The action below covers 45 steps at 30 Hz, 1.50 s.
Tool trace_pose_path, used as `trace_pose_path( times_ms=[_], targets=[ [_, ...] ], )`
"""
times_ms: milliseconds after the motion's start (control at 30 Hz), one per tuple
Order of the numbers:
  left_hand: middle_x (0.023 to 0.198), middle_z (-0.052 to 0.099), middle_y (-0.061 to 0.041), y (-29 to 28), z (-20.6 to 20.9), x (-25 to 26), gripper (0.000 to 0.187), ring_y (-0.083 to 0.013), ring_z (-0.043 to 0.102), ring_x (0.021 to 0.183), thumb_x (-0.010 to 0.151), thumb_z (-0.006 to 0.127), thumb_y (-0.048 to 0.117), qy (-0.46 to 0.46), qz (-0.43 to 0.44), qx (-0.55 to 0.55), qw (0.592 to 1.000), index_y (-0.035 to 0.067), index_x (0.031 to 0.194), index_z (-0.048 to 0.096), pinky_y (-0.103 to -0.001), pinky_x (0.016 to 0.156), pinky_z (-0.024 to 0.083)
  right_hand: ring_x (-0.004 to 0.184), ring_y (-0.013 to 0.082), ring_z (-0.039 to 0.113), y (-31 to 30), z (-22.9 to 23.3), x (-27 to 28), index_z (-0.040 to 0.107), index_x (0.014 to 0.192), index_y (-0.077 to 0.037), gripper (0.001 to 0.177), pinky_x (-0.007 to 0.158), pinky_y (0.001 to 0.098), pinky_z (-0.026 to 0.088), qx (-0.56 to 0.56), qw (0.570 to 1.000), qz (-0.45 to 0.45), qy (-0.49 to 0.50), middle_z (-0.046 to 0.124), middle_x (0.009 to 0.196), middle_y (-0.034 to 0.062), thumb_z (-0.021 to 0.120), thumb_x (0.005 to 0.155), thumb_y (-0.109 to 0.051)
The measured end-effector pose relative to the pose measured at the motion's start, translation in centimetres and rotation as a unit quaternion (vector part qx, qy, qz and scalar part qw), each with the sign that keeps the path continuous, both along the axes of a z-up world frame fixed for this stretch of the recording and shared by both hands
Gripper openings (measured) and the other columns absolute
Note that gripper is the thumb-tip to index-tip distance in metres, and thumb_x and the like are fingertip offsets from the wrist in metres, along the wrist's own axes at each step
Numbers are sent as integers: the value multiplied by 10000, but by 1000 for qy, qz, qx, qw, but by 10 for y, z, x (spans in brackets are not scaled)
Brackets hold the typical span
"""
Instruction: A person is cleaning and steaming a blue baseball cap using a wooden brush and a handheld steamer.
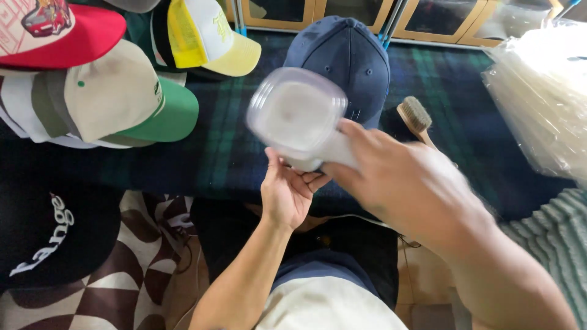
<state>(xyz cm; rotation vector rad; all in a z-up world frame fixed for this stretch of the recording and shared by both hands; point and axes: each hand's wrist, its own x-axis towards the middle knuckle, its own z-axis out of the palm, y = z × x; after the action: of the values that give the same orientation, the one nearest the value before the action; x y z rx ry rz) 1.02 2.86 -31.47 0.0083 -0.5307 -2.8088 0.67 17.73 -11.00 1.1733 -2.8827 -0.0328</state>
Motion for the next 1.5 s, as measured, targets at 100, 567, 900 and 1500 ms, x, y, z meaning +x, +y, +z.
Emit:
trace_pose_path(
  times_ms=[100, 567, 900, 1500],
  targets=[
    [1041, 736, -173, -1, 0, -2, 745, -369, 721, 1031, 1001, 328, 705, -24, -6, 9, 1000, 47, 1183, 625, -500, 869, 613, 650, 474, 722, -30, 7, -3, 500, 1187, -126, 403, 542, 586, 558, 23, 998, 43, 27, 709, 931, 86, 505, 1053, -507],
    [1075, 701, -123, 2, 6, -1, 457, -243, 710, 911, 1033, 436, 460, 2, 2, 76, 997, 61, 1223, 551, -373, 726, 639, 540, 174, 617, 75, -48, -31, 547, 1136, -175, 291, 518, 350, 497, -139, 987, 79, -29, 674, 767, 2, 645, 956, -380],
    [1138, 701, -205, 7, 22, 0, 270, -351, 706, 1036, 1084, 457, 178, -96, 40, 25, 994, 26, 1284, 557, -532, 927, 599, 549, 226, 591, 161, -171, -102, 653, 1149, 28, 454, 583, 359, 466, -460, 864, -166, -122, 588, 632, 152, 543, 1019, -393],
    [720, 555, -45, 5, 8, 3, 584, -294, 690, 882, 1071, 352, 573, -13, 13, 47, 999, 55, 1117, 617, -489, 863, 603, 620, 329, 728, 10, -7, -8, 500, 1422, -166, 578, 485, 506, 550, -61, 998, 20, 2, 731, 974, 48, 526, 981, -540]
  ],
)
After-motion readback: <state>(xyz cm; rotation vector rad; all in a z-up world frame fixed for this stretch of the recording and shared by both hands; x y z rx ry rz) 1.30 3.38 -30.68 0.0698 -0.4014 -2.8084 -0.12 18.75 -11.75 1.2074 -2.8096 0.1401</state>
